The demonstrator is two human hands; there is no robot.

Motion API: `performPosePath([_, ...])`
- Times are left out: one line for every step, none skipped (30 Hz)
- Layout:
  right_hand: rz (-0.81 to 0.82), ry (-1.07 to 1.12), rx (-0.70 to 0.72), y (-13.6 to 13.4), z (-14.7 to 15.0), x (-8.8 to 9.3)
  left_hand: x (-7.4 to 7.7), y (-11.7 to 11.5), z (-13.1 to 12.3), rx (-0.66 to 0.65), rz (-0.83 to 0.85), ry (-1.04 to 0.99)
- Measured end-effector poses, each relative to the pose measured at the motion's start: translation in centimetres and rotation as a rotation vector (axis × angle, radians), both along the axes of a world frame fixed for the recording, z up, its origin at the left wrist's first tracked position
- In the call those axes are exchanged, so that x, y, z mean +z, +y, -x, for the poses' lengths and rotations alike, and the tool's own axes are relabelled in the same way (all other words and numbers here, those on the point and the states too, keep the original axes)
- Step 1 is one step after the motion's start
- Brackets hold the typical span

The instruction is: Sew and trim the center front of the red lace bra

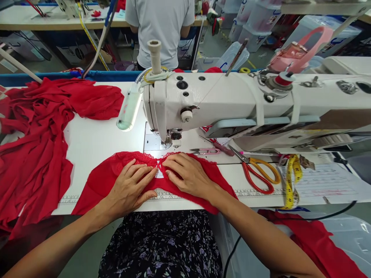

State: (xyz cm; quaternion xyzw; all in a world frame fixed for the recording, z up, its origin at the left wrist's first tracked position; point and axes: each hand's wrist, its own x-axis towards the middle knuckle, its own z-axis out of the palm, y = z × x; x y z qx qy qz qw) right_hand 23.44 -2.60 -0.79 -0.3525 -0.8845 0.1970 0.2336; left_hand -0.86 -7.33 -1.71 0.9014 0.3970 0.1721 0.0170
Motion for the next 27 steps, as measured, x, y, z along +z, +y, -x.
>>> performPosePath([0.0,-0.001,0.006,0.0,0.01,0.04,0.0,0.0,0.0,0.001,0.003,0.002])
performPosePath([-0.002,-0.003,0.009,-0.01,0.02,0.07,0.0,-0.01,0.0,0.002,0.006,0.004])
performPosePath([-0.003,-0.005,0.01,-0.02,0.03,0.08,0.01,-0.01,0.0,0.004,0.009,0.007])
performPosePath([-0.004,-0.005,0.01,-0.03,0.03,0.09,0.01,-0.02,0.01,0.005,0.012,0.008])
performPosePath([-0.005,-0.005,0.007,-0.05,0.02,0.07,0.02,-0.02,0.02,0.006,0.014,0.009])
performPosePath([-0.006,-0.007,0.005,-0.06,0.01,0.05,0.02,-0.03,0.03,0.005,0.014,0.009])
performPosePath([-0.008,-0.008,0.003,-0.07,-0.01,0.01,0.01,-0.03,0.04,0.003,0.011,0.01])
performPosePath([-0.011,-0.009,0.0,-0.08,-0.02,-0.03,0.01,-0.02,0.06,0.001,0.007,0.01])
performPosePath([-0.014,-0.01,-0.002,-0.09,-0.04,-0.06,0.0,-0.02,0.07,-0.001,0.003,0.012])
performPosePath([-0.016,-0.01,-0.003,-0.1,-0.05,-0.09,-0.01,-0.01,0.08,-0.002,-0.001,0.013])
performPosePath([-0.018,-0.011,-0.003,-0.11,-0.05,-0.11,-0.01,-0.01,0.08,-0.002,-0.003,0.014])
performPosePath([-0.019,-0.012,-0.002,-0.12,-0.05,-0.12,0.0,-0.01,0.08,-0.001,-0.004,0.014])
performPosePath([-0.017,-0.012,-0.003,-0.12,-0.04,-0.12,0.01,-0.01,0.07,-0.001,-0.003,0.015])
performPosePath([-0.015,-0.014,-0.003,-0.13,-0.03,-0.11,0.04,-0.02,0.06,-0.002,-0.001,0.016])
performPosePath([-0.012,-0.015,-0.004,-0.14,-0.03,-0.1,0.06,-0.02,0.06,-0.002,0.0,0.017])
performPosePath([-0.01,-0.015,-0.006,-0.14,-0.02,-0.08,0.09,-0.02,0.05,-0.002,-0.001,0.018])
performPosePath([-0.008,-0.016,-0.008,-0.14,-0.01,-0.06,0.11,-0.03,0.04,-0.003,-0.003,0.018])
performPosePath([-0.007,-0.016,-0.009,-0.13,0.0,-0.05,0.13,-0.02,0.04,-0.004,-0.006,0.018])
performPosePath([-0.006,-0.015,-0.01,-0.12,0.01,-0.03,0.14,-0.02,0.04,-0.004,-0.007,0.018])
performPosePath([-0.004,-0.015,-0.012,-0.12,0.01,-0.03,0.14,-0.02,0.04,-0.003,-0.006,0.018])
performPosePath([-0.002,-0.014,-0.013,-0.11,0.02,-0.02,0.14,-0.02,0.05,-0.002,-0.004,0.017])
performPosePath([0.0,-0.012,-0.013,-0.1,0.02,-0.03,0.12,-0.01,0.05,0.0,-0.002,0.016])
performPosePath([0.0,-0.01,-0.013,-0.1,0.02,-0.04,0.11,-0.01,0.06,0.002,0.0,0.015])
performPosePath([0.0,-0.008,-0.013,-0.11,0.02,-0.05,0.09,-0.02,0.06,0.004,0.001,0.015])
performPosePath([0.001,-0.009,-0.013,-0.12,0.02,-0.06,0.08,-0.02,0.07,0.004,0.0,0.015])
performPosePath([0.001,-0.011,-0.013,-0.13,0.02,-0.06,0.07,-0.02,0.07,0.003,-0.002,0.015])
performPosePath([0.002,-0.016,-0.013,-0.14,0.01,-0.06,0.07,-0.02,0.08,0.004,-0.003,0.016])
